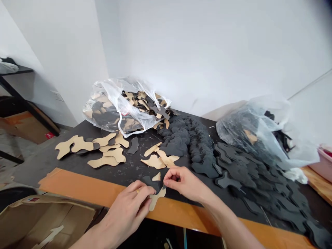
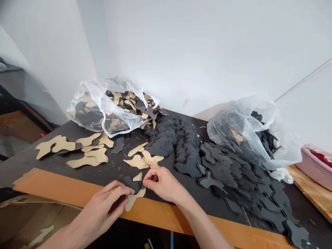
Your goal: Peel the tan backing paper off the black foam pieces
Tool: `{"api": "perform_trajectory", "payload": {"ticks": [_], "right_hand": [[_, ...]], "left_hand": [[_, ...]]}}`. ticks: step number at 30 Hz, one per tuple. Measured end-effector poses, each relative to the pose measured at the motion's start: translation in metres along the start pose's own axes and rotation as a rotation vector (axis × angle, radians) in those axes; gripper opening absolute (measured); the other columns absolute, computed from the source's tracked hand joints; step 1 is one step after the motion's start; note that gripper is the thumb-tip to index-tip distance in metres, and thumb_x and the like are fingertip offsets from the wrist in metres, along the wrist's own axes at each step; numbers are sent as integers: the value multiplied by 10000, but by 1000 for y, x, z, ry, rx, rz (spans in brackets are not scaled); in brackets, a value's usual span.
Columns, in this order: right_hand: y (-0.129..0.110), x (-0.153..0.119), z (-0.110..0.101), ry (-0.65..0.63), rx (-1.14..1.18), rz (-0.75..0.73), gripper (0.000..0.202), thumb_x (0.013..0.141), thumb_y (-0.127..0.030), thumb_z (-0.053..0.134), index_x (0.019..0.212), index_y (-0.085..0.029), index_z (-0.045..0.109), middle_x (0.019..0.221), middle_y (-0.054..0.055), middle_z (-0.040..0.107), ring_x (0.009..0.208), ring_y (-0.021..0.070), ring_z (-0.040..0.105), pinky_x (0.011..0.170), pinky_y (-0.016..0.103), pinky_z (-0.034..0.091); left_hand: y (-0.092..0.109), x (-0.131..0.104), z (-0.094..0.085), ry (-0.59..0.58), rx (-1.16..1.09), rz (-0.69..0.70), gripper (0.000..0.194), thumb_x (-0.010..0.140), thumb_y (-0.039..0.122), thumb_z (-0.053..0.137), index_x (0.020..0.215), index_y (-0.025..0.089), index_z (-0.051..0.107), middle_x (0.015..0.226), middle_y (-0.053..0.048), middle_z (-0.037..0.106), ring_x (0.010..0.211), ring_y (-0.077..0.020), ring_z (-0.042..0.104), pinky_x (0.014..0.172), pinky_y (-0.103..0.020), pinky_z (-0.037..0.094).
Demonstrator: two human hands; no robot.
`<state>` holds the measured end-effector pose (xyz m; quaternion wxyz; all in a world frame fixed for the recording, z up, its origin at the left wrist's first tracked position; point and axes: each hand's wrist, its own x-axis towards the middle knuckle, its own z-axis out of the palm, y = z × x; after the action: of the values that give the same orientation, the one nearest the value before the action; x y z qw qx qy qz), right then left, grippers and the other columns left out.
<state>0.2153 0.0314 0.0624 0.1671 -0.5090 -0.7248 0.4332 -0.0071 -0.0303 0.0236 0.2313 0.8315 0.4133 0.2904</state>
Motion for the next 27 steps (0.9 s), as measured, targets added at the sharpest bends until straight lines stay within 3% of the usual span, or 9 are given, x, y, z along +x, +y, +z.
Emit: {"api": "perform_trajectory", "payload": {"ticks": [5, 27], "right_hand": [[-2, 14, -3, -61, -47, -25, 105, 825, -170, 638, 741, -169, 702, 675, -22, 607, 610, 109, 514, 566, 211, 384], [-17, 18, 2, -51, -226, -41, 144, 820, -142, 641, 723, -210, 723, 791, -11, 700, 651, 122, 564, 601, 231, 379]], "left_hand": [[-6, -2, 3, 9, 117, 140, 319, 959, 31, 369, 1183, 204, 516, 1006, -48, 670, 902, -201, 586, 756, -308, 487], [-8, -3, 5, -48, 190, 161, 316, 964, 44, 391, 1211, 179, 533, 1106, -40, 684, 920, -195, 573, 737, -315, 475]]}}
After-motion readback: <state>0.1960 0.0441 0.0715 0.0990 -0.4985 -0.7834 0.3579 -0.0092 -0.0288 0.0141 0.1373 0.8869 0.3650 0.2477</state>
